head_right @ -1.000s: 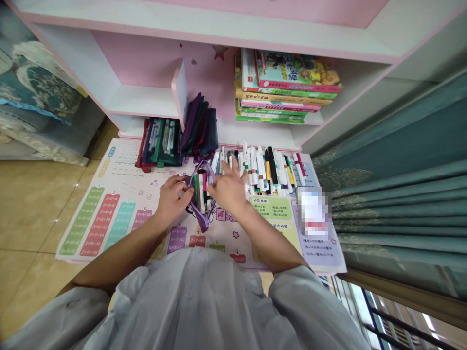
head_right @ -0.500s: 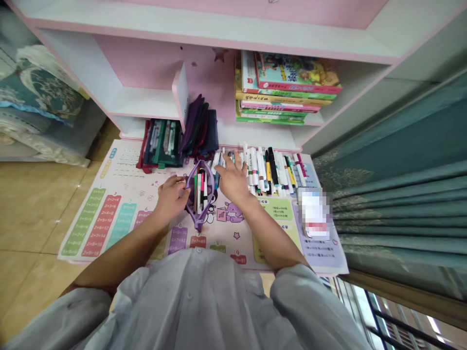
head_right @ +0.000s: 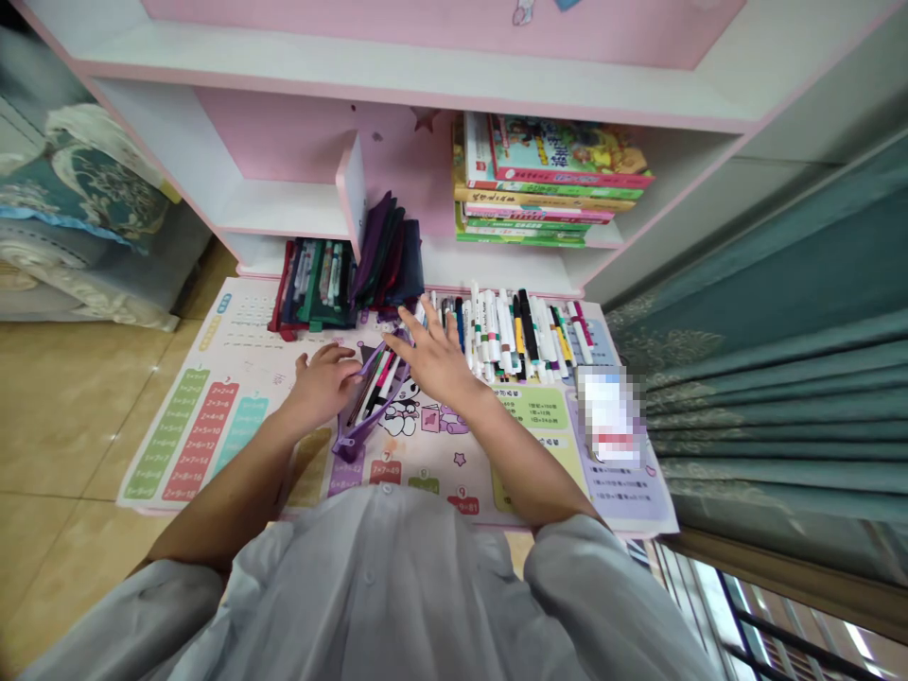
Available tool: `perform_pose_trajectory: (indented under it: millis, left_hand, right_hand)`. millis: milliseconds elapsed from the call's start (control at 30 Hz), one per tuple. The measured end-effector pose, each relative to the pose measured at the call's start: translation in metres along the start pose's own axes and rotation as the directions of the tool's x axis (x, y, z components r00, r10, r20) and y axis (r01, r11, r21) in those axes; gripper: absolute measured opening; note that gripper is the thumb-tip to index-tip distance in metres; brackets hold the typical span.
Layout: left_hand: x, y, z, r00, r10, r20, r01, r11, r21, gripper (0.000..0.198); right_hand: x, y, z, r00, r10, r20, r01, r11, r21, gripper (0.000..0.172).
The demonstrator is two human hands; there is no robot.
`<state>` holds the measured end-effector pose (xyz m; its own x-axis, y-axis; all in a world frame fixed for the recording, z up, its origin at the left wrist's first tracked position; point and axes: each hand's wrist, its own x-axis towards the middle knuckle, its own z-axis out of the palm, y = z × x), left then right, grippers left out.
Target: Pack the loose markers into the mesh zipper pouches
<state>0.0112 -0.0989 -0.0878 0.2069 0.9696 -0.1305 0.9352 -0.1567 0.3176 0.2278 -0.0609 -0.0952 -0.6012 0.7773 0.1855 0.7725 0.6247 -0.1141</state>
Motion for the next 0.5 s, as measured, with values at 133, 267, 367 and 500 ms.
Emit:
perform_pose_trajectory:
  millis: [133, 267, 367, 500]
  left_hand:
    - [-0.003, -0.005, -0.007, 0.998, 0.049, 0.031, -0.05, 0.998, 0.033, 0.024]
    - [-0.005, -0.012, -0.009, 0.996, 0.08, 0.029, -0.081, 0.995, 0.052, 0.023]
    - [-0.006, -0.015, -0.011, 0.995, 0.089, 0.042, -0.091, 0.994, 0.063, 0.026]
    - [-0.005, -0.014, -0.016, 0.995, 0.074, 0.063, -0.078, 0.995, 0.063, 0.028]
  right_hand:
    - [0.001, -0.004, 0.001, 0.999, -0.031, -0.016, 0.032, 0.999, 0.038, 0.054]
    - [0.003, -0.009, 0.001, 0.996, -0.063, -0.059, 0.068, 0.993, 0.092, 0.022]
    - [0.004, -0.011, 0.003, 0.991, -0.107, -0.086, 0.118, 0.985, 0.129, 0.017]
    - [0.002, -0.012, 0.001, 0.987, -0.126, -0.1, 0.14, 0.979, 0.148, 0.019]
